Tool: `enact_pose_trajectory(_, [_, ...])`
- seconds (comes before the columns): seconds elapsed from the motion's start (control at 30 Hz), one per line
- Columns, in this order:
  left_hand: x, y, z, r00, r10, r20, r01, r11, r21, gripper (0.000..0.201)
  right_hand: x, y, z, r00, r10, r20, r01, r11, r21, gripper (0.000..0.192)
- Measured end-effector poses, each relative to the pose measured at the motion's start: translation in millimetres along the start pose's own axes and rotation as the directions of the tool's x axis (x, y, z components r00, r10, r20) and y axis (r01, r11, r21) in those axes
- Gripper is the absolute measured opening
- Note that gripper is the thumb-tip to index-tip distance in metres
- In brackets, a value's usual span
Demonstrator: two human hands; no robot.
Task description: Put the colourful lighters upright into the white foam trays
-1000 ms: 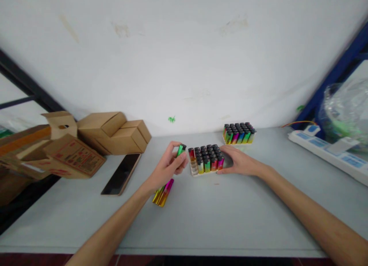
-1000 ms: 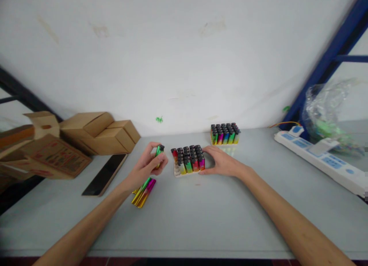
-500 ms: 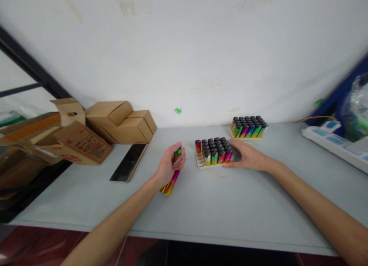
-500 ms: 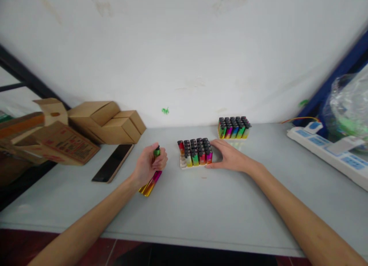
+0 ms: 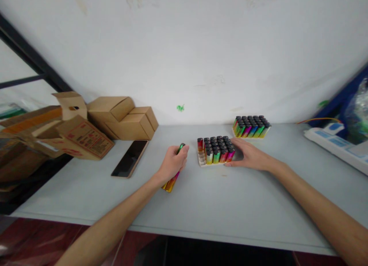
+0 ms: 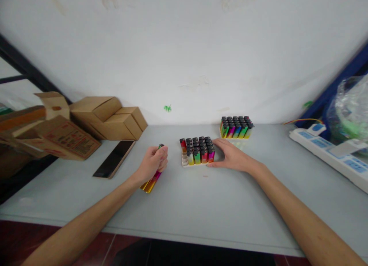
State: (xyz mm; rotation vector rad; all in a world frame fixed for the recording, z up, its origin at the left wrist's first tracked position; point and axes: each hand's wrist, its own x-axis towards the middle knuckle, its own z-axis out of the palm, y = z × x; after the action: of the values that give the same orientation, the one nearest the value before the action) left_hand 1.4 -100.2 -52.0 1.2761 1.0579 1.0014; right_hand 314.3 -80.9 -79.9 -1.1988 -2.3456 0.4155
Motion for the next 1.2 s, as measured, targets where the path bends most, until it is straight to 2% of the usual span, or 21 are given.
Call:
enact_pose_trajectory(0.3, [3, -5, -4.7, 0.999, 0.016, 0.033, -0.018, 0.998, 0.062, 0.06, 0, 1, 1, 1.0, -0.014, 0.002, 0.014, 1.0, -0.01, 0.077])
enact_pose_trajectory(0.4, [3, -2, -5.5, 0.995, 0.022, 0.098, -0.023, 1.0, 0.015, 0.056, 0, 1, 1, 1.0, -0.011, -0.001, 0.011, 1.0, 0.003, 0.077])
enact_pose_trajectory(0.5, [5, 2, -7.2, 0.983, 0.091, 0.16, -0.079, 0.994, -0.08, 0.047, 1, -1, 0, 1.0, -0.008, -0.002, 0.008, 1.0, 0.025, 0.074])
enact_pose_trajectory(0.67, [8, 5, -9.4, 0.973, 0.145, 0.181, -0.12, 0.983, -0.143, 0.041, 1, -1, 0, 1.0, -0.011, 0.003, 0.011, 1.0, 0.026, 0.072])
enact_pose_trajectory(0.8, [5, 9, -8.7, 0.978, 0.152, 0.14, -0.14, 0.986, -0.093, 0.039, 1, 1, 1, 1.0, -0.015, 0.008, 0.014, 1.0, 0.027, 0.073])
enact_pose_trajectory(0.9, [5, 11, -8.4, 0.98, 0.194, 0.038, -0.194, 0.981, -0.01, 0.037, 1, 2, 1, 1.0, -0.01, 0.011, 0.01, 1.0, 0.026, 0.072])
enact_pose_trajectory(1.0, [10, 11, -6.4, 0.959, 0.277, -0.064, -0.269, 0.957, 0.105, 0.035, 2, 2, 2, 1.0, -0.018, 0.007, 0.017, 0.999, 0.029, 0.071])
enact_pose_trajectory(1.2, [22, 3, 12.4, 0.935, 0.337, -0.112, -0.294, 0.912, 0.285, 0.044, 2, 3, 3, 0.999, -0.035, -0.005, 0.035, 0.998, 0.053, 0.072])
